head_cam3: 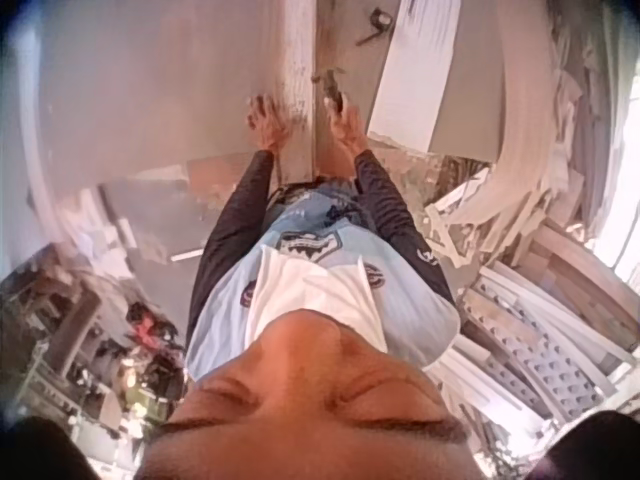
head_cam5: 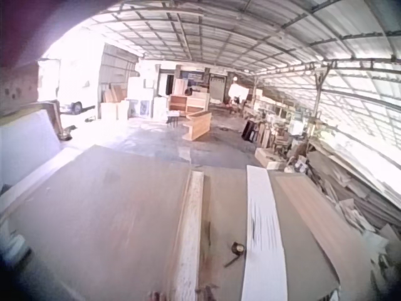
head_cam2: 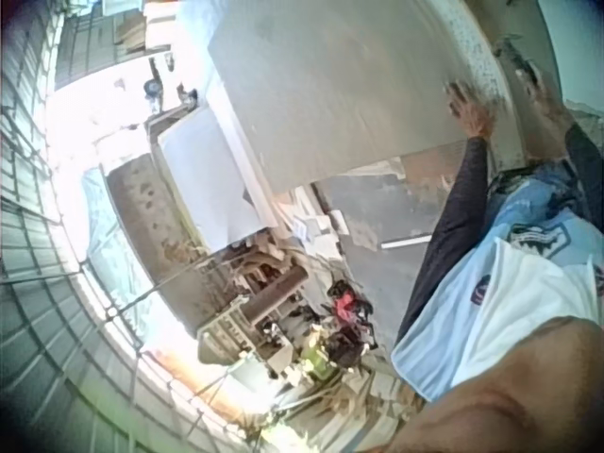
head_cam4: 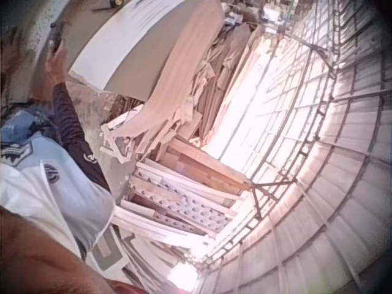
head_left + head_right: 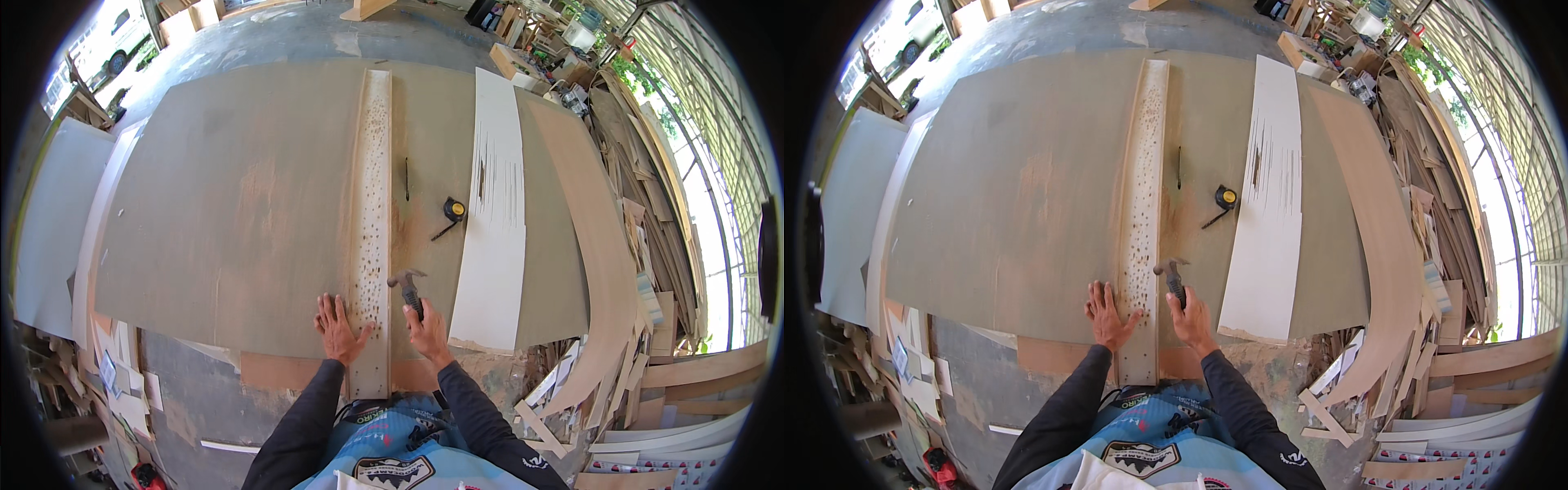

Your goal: The person picks up wooden pieces from a pile, aligns them on a workbench, measures them with a tape measure, and secures a wooden strip using a hammer and nails.

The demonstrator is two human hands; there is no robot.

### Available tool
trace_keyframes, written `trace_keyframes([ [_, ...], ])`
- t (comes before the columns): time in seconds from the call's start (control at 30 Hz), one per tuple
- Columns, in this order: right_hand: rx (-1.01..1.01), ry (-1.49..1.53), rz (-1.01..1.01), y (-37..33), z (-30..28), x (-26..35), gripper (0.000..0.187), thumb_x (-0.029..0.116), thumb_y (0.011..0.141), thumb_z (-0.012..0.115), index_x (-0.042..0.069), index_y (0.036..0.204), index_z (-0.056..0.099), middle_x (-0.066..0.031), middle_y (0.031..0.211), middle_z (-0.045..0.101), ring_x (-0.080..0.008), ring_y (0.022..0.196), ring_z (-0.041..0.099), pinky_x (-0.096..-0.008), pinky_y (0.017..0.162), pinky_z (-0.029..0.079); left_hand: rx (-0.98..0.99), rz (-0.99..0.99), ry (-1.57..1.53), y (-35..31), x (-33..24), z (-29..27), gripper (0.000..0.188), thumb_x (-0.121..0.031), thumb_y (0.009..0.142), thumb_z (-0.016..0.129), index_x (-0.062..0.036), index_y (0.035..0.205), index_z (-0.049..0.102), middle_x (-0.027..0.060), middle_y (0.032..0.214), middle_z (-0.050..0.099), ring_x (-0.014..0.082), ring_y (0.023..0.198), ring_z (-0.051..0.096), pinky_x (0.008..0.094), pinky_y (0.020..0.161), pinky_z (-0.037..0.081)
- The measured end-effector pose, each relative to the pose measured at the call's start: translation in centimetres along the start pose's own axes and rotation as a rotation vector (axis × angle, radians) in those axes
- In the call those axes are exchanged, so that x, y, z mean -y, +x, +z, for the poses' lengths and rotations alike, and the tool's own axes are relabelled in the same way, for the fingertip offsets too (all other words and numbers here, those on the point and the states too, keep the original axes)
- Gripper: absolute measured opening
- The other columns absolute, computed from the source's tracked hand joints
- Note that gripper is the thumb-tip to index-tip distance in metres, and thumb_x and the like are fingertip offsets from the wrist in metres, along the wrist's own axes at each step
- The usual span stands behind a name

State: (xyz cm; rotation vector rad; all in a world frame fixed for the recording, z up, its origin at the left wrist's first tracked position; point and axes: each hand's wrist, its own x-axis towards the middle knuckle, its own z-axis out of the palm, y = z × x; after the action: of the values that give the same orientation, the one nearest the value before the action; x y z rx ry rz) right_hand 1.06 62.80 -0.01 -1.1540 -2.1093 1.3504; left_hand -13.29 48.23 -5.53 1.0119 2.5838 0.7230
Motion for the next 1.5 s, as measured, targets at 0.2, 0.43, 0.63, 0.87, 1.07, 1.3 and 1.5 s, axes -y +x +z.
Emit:
trace_keyframes([
  [0.2,0.012,-0.158,-0.043,-1.5,2.0,-0.7,0.032,0.034,0.095,0.055,0.002,0.097,0.056,-0.0115,0.061,0.059,-0.0228,0.047,0.058,-0.0364,0.048,0.046,-0.041,0.003,-0.001,-1.4,-0.2,0.2,0.099,-0.06,0.076,0.067,0.0006,0.145,0.031,0.0209,0.157,0.014,0.0351,0.147,0.004,0.0557,0.111,0.007],
  [0.43,-0.155,-0.128,-0.342,-0.8,4.2,5.7,0.033,0.034,0.095,0.054,0.001,0.103,0.054,-0.0175,0.072,0.063,-0.0371,0.065,0.063,-0.0433,0.055,0.047,-0.049,-0.001,0.01,-1.1,0.4,0.3,0.096,-0.059,0.074,0.069,-0.002,0.144,0.034,0.0202,0.157,0.015,0.0344,0.147,0.005,0.0558,0.11,0.01],
  [0.63,-0.187,-0.476,-0.455,-0.7,7.8,2.8,0.034,0.032,0.096,0.051,-0.001,0.103,0.049,-0.0217,0.077,0.065,-0.0385,0.064,0.063,-0.0478,0.055,0.048,-0.058,0.019,0.035,-1.0,1.1,1.1,0.088,-0.046,0.075,0.069,-0.0042,0.144,0.034,0.0198,0.156,0.015,0.0346,0.147,0.004,0.0575,0.11,0.009],
  [0.87,-0.277,-0.435,-0.278,-0.3,8.8,6.0,0.034,0.031,0.094,0.053,-0.001,0.102,0.049,-0.0211,0.065,0.063,-0.0405,0.056,0.061,-0.05,0.052,0.047,0.015,-0.016,-0.028,-0.8,0.7,0.3,0.089,-0.033,0.07,0.072,-0.006,0.145,0.032,0.0186,0.157,0.01,0.0344,0.147,0.0,0.0576,0.111,0.006],
  [1.07,-0.087,-0.548,-0.151,-1.0,10.7,1.3,0.034,0.033,0.094,0.053,0.0,0.099,0.054,-0.0214,0.06,0.061,-0.0414,0.054,0.06,-0.0513,0.052,0.046,-0.142,0.084,-0.338,-0.7,2.7,1.7,0.068,-0.027,0.08,0.064,-0.0043,0.139,0.04,0.0217,0.151,0.028,0.0349,0.146,0.013,0.0534,0.111,0.009],
  [1.3,-0.008,-0.212,-0.352,-3.2,13.7,4.8,0.036,0.031,0.092,0.054,-0.002,0.109,0.055,-0.0252,0.088,0.064,-0.042,0.081,0.063,-0.0494,0.069,0.049,0.121,-0.232,-1.226,2.6,5.5,-1.9,0.028,-0.025,0.092,0.06,-0.0031,0.109,0.058,0.0054,0.096,0.06,0.0162,0.09,0.055,0.0299,0.08,0.042],
  [1.5,0.206,-0.259,-0.571,3.7,11.2,3.5,0.044,0.029,0.093,0.055,-0.001,0.124,0.054,-0.0222,0.119,0.059,-0.0378,0.111,0.056,-0.0433,0.095,0.046,-0.155,-0.179,-0.728,4.4,9.6,-8.5,0.031,-0.013,0.084,0.065,-0.0003,0.11,0.056,0.0079,0.082,0.059,0.0223,0.072,0.057,0.033,0.067,0.046],
])
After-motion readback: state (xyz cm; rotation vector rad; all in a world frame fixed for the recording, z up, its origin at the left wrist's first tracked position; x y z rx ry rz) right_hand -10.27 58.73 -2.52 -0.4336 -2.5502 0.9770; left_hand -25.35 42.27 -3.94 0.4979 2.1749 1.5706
